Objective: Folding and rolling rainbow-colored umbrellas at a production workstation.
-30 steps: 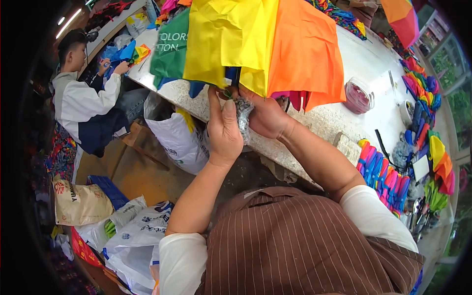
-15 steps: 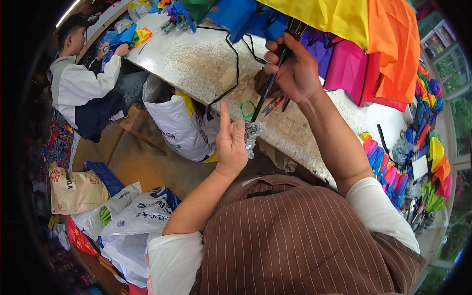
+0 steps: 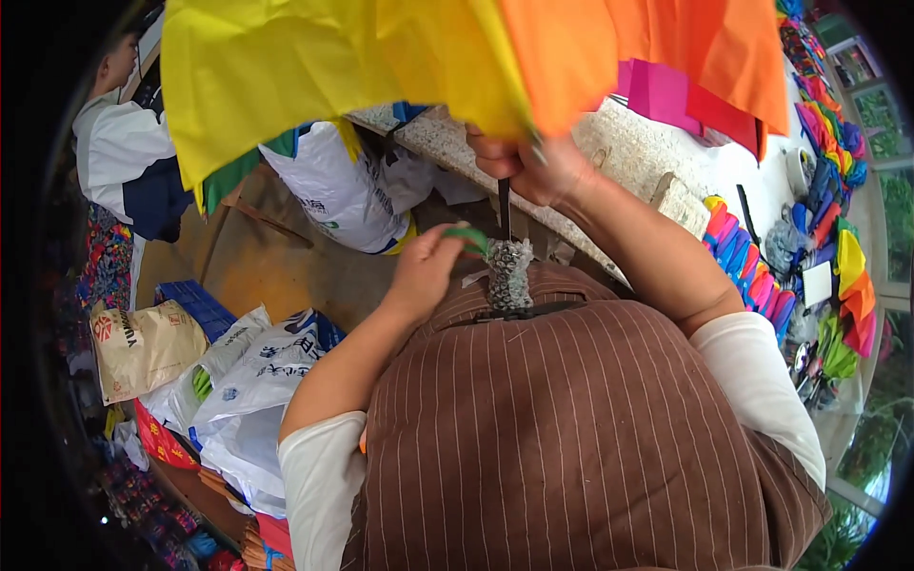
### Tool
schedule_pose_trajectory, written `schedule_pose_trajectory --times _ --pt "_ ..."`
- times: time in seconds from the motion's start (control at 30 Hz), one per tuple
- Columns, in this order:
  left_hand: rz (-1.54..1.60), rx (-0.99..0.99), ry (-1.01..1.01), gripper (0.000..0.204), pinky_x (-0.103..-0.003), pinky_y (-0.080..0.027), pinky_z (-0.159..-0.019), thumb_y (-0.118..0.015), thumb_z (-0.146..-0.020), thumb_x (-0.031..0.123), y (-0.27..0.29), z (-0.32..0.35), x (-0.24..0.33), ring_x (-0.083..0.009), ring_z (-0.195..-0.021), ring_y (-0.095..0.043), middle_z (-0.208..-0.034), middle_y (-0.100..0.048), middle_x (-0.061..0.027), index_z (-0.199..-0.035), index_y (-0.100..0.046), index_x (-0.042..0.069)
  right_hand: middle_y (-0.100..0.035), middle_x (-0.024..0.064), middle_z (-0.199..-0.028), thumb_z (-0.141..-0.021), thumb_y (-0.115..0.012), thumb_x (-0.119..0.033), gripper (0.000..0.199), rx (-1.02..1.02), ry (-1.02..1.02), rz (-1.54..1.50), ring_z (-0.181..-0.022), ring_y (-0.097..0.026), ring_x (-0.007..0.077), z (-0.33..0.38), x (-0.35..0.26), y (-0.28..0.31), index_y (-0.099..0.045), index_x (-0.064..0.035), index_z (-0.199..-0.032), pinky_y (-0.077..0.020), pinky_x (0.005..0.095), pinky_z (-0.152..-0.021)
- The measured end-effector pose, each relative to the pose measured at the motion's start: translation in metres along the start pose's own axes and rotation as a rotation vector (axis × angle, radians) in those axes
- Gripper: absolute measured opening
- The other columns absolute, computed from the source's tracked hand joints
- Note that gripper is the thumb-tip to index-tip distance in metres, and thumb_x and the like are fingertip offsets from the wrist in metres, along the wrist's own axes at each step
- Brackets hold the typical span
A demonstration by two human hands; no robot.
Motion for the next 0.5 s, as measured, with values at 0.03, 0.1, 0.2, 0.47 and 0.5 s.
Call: schedule_pose_trajectory --times 0.03,0.1,0.2,0.47,0.5 --pt "0.079 0.093 0.086 0.024 -0.026 -0.044 -0.079 -0.05 -0.095 0.021 0.017 0.002 -0.018 -0.01 -0.084 -0.058 -0.085 -0.063 -0.002 -0.099 -0.062 0.0 -0.036 -0.0044 -0.066 -0.094 -0.049 -0.026 0.017 0.105 -0.016 0.001 -0.048 -0.024 0.0044 0.009 0.001 -0.001 -0.043 -0.0139 -0.083 -0.0163 0.0209 -0.041" --pt "0.11 0.132 0.129 0.019 -0.028 -0.046 -0.082 -0.052 -0.093 0.016 0.039 0.015 -0.03 -0.0139 -0.085 -0.06 -0.088 -0.064 -0.0039 -0.096 -0.062 0.001 -0.053 0.0022 -0.079 -0.093 -0.048 -0.023 0.015 0.369 -0.115 0.051 -0.06 -0.048 0.0121 0.034 0.005 0.003 -0.053 -0.0093 -0.096 -0.0375 0.0257 -0.051" --pt "0.28 -0.103 0.312 0.018 -0.025 -0.043 -0.082 -0.054 -0.089 0.012 0.03 0.034 -0.033 -0.0118 -0.087 -0.058 -0.09 -0.063 -0.0027 -0.101 -0.061 0.001 -0.052 0.0099 -0.115 -0.09 -0.048 -0.021 0.03 0.356 -0.157 0.351 -0.104 -0.046 0.0216 0.061 0.007 -0.004 -0.054 -0.0057 -0.115 -0.0352 0.03 -0.086" --pt "0.185 0.04 0.208 0.037 -0.036 -0.039 -0.099 -0.057 -0.089 0.019 0.043 0.014 0.033 -0.0217 -0.111 -0.052 -0.118 -0.056 -0.0096 -0.122 -0.05 0.004 -0.051 0.0064 -0.133 -0.09 -0.056 -0.025 0.046 -0.139 -0.255 0.567 -0.12 -0.048 0.0183 0.076 0.041 0.015 -0.047 -0.0084 -0.132 -0.0388 0.0319 -0.099" --pt "0.435 -0.012 0.055 0.04 -0.036 -0.039 -0.099 -0.057 -0.09 0.022 0.046 0.0 0.027 -0.0219 -0.113 -0.05 -0.121 -0.053 -0.0092 -0.125 -0.047 0.004 -0.049 0.0074 -0.134 -0.09 -0.057 -0.026 0.048 -0.101 -0.314 0.495 -0.122 -0.046 0.0179 0.08 0.047 0.007 -0.046 -0.0076 -0.133 -0.038 0.0316 -0.1"
Point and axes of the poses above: each hand's wrist, its own z-axis away from the middle knuckle, its own y-axis out of the back of the hand, x = y × z, the point moved 8 cm from there along -z, towards the middle knuckle
